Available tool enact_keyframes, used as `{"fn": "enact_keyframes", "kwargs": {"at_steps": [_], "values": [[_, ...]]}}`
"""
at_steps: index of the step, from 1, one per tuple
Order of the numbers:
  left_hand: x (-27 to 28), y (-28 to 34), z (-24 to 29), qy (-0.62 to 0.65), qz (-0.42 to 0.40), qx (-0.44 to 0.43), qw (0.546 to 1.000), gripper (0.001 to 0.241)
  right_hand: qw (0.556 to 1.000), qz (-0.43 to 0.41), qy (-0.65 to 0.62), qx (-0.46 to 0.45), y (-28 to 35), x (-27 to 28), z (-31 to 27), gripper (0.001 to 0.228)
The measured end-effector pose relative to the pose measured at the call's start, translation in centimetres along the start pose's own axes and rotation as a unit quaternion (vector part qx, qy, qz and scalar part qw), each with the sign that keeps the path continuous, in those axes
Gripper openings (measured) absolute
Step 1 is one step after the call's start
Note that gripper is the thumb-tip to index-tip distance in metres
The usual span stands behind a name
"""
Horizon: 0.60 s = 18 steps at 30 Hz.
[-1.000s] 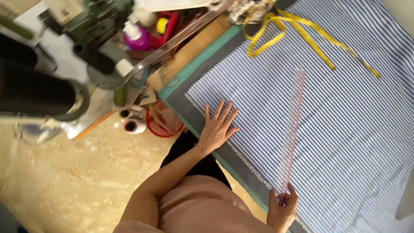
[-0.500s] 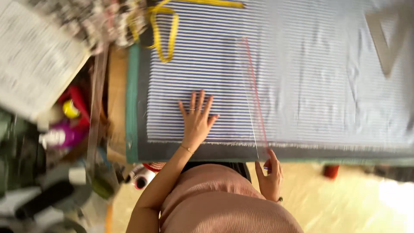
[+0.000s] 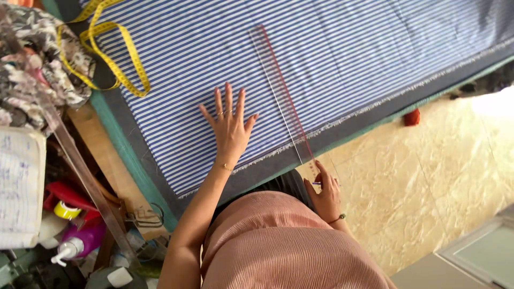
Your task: Measuring and marking a blue striped fabric with a ruler and a pen on a workbench.
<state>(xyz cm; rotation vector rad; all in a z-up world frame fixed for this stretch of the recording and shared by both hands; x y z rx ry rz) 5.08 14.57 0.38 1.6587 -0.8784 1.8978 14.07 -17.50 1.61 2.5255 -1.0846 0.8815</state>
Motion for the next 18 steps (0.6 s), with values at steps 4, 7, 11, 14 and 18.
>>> {"fn": "enact_keyframes", "kwargs": {"at_steps": [4,7,11,14,18], "values": [[-1.7,-2.9,2.0,0.007,-0.011,-0.064,0.998,0.071,1.0,-0.017,0.013,-0.006,-0.5,0.2,0.0,0.066],[-1.0,-4.7,3.0,0.008,-0.046,-0.106,0.993,0.071,1.0,-0.024,0.011,-0.017,-0.5,0.3,0.2,0.067],[-2.8,-5.4,3.0,-0.007,0.065,-0.146,0.987,0.064,0.999,-0.031,-0.001,-0.019,0.0,0.4,0.5,0.068],[-2.6,-5.4,2.7,-0.011,-0.003,-0.143,0.99,0.059,0.999,-0.045,-0.009,-0.014,-0.1,0.2,0.2,0.069],[-2.2,-5.5,2.8,-0.005,-0.019,-0.127,0.992,0.058,0.998,-0.067,-0.01,-0.016,-0.3,0.2,-0.6,0.07]]}}
Point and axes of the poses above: each hand's wrist, its own y-axis away from the middle knuckle, its own x-axis out of the back of the hand, z = x × y, the point moved 3 cm from there along -y, towards the middle knuckle, and after that the axes turned 13 degrees about -y, right-handed, at the moved point
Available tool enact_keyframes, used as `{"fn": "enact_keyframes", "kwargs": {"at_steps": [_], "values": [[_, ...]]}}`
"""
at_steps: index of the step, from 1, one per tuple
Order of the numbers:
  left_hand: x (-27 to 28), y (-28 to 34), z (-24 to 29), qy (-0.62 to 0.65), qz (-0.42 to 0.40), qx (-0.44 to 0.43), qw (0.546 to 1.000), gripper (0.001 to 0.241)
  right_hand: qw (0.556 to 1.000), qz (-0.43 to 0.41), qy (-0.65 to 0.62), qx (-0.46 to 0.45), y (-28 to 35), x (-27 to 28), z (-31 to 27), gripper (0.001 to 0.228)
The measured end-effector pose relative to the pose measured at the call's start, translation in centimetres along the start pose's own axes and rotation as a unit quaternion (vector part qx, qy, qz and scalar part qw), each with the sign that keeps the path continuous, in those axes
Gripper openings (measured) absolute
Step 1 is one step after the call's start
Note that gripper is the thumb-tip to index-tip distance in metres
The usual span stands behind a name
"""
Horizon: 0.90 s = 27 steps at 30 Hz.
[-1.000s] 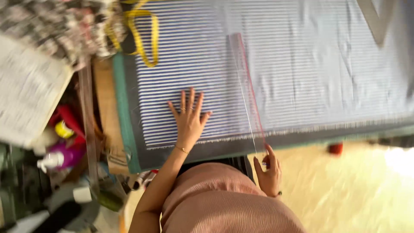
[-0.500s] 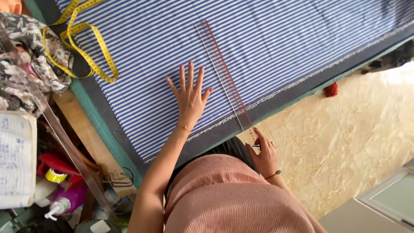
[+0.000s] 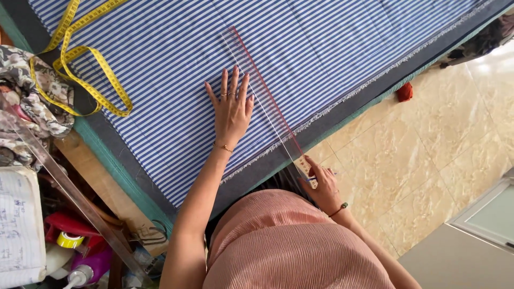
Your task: Measuring and marking a blue striped fabric with a ruler and a pen on a workbench.
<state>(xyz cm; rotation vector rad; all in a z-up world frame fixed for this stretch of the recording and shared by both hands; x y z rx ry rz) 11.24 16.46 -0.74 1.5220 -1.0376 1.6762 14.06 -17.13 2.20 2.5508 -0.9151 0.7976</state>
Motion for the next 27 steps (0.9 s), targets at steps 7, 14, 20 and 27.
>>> {"fn": "enact_keyframes", "kwargs": {"at_steps": [7,14,20,27], "values": [[0.22,-0.24,0.04,0.029,0.02,0.0,0.999,0.058,1.0,-0.002,0.015,0.007,-0.1,-0.05,0.36,0.069],[0.6,-0.09,0.11,0.034,0.032,-0.003,0.999,0.054,0.999,0.017,0.031,0.024,0.0,0.14,0.32,0.069],[0.86,-0.23,0.13,0.036,0.005,-0.004,0.999,0.054,0.999,0.018,0.036,0.002,0.04,0.2,0.23,0.069],[0.49,-0.11,0.22,0.014,0.019,-0.01,1.0,0.06,0.999,0.014,0.031,-0.004,-0.32,0.18,0.2,0.068]]}}
Point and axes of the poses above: each hand's wrist, its own y-axis away from the middle knuckle, its own x-axis out of the back of the hand, z = x × y, the point moved 3 cm from there along -y, towards the middle knuckle, and after that the axes turned 13 degrees about -y, right-handed, at the moved point
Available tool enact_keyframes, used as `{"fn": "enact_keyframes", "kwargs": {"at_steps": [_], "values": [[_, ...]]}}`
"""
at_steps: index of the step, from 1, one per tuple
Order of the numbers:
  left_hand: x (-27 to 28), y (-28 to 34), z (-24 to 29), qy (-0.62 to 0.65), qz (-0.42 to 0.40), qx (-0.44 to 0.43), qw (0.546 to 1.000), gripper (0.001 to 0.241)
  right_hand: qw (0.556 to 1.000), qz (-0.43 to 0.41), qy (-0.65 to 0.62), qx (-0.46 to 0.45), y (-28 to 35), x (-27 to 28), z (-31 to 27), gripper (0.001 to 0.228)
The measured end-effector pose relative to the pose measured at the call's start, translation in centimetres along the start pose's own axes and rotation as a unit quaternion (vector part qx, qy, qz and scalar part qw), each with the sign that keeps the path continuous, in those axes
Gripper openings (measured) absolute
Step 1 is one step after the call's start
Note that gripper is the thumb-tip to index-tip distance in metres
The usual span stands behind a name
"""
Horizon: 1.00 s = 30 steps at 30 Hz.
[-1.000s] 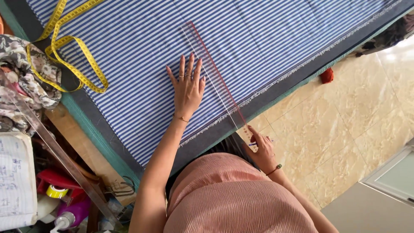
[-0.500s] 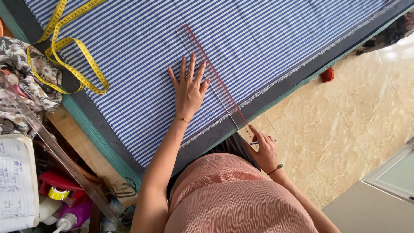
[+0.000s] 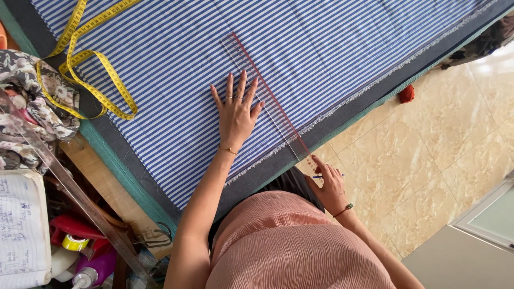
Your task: Measuring and marking a blue striped fabric with a ruler and a pen on a workbench.
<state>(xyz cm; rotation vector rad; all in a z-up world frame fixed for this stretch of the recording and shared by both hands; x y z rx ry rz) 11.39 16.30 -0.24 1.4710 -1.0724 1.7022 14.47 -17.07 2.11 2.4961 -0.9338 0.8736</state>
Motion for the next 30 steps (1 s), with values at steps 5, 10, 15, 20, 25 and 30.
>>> {"fn": "enact_keyframes", "kwargs": {"at_steps": [5,10,15,20,25,30], "values": [[0.3,0.0,0.0,0.013,-0.007,0.002,1.0,0.06,1.0,0.001,0.003,0.005,0.0,0.0,-0.1,0.068],[0.2,0.0,-0.1,0.042,0.004,0.003,0.999,0.054,1.0,-0.003,-0.001,0.002,0.4,0.3,0.0,0.068],[0.1,0.0,-0.2,0.045,0.022,-0.003,0.999,0.051,1.0,-0.003,-0.002,-0.009,0.4,0.4,-0.2,0.067],[0.3,0.0,-0.2,0.054,0.032,-0.008,0.998,0.049,1.0,-0.003,-0.004,-0.015,0.3,0.5,-0.4,0.067],[0.0,0.0,-0.2,0.06,0.034,-0.005,0.998,0.05,1.0,-0.011,0.001,-0.019,0.2,0.5,-0.6,0.067],[-0.1,0.0,-0.3,0.07,0.033,-0.003,0.997,0.05,1.0,-0.006,0.004,0.0,-0.4,0.8,-1.2,0.065]]}}
Point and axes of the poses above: each hand's wrist, its own y-axis away from the middle knuckle, its own x-axis out of the back of the hand, z = x × y, the point moved 3 cm from there along -y, towards the middle knuckle, and after that the axes turned 13 degrees about -y, right-handed, at the moved point
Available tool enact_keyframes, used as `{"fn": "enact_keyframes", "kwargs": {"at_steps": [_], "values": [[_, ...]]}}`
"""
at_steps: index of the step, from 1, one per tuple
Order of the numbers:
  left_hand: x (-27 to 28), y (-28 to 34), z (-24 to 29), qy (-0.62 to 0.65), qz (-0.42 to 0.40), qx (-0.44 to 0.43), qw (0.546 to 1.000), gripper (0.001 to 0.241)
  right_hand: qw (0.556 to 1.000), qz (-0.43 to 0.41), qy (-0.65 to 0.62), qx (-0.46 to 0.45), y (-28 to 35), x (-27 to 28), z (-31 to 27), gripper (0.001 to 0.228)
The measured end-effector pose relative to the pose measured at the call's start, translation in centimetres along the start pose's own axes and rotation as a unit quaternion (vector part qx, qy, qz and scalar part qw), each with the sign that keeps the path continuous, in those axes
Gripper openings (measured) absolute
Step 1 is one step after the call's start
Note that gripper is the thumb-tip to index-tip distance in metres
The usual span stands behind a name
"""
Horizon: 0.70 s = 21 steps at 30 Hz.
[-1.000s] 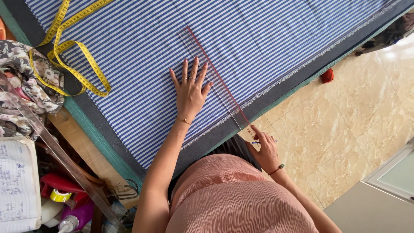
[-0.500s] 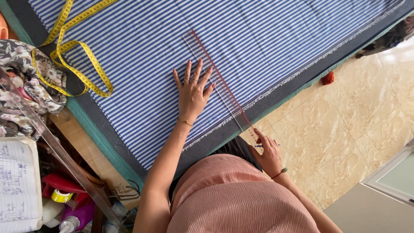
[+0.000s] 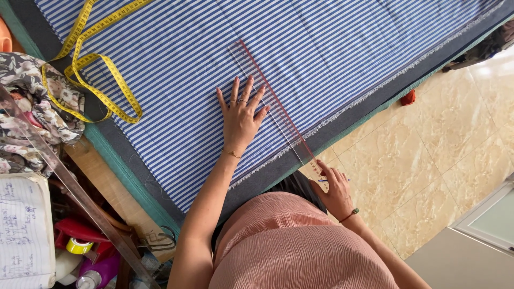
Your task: Measuring and marking a blue striped fabric with a ruler and a pen on a workbench.
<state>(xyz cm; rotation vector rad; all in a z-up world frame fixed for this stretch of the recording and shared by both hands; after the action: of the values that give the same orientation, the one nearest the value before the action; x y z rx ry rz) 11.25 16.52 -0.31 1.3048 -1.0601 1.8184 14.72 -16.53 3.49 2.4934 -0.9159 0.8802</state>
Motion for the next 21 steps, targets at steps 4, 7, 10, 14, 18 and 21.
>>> {"fn": "enact_keyframes", "kwargs": {"at_steps": [4,7,10,14,18,21], "values": [[0.1,-0.1,0.1,0.004,0.002,0.005,1.0,0.049,0.999,0.009,0.021,0.027,-1.1,0.8,-1.3,0.06],[0.9,-0.2,0.3,0.002,0.007,0.012,1.0,0.048,0.998,0.023,0.03,0.042,-2.0,1.1,-1.4,0.05],[0.4,-0.7,0.5,0.004,0.022,0.019,1.0,0.043,0.998,0.036,0.001,0.059,-4.5,1.6,-3.1,0.04],[-0.6,-1.5,0.6,-0.024,-0.007,0.032,0.999,0.031,0.99,0.051,-0.046,0.123,-11.4,1.9,-7.4,0.033],[0.0,-2.5,0.5,-0.048,0.011,0.048,0.998,0.048,0.973,0.052,-0.081,0.208,-20.3,2.3,-12.2,0.03],[1.8,-4.1,0.3,-0.052,-0.016,0.077,0.996,0.07,0.968,0.007,-0.153,0.2,-27.8,0.6,-12.7,0.035]]}}
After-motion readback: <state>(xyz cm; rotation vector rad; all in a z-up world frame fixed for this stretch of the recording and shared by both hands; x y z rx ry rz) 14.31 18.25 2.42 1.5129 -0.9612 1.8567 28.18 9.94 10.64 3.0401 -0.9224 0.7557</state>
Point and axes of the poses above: each hand's wrist, its own y-axis away from the middle knuckle, its own x-axis out of the back of the hand, z = x × y, the point moved 3 cm from there along -y, towards the middle knuckle, and after that the axes turned 13 degrees about -y, right-handed, at the moved point
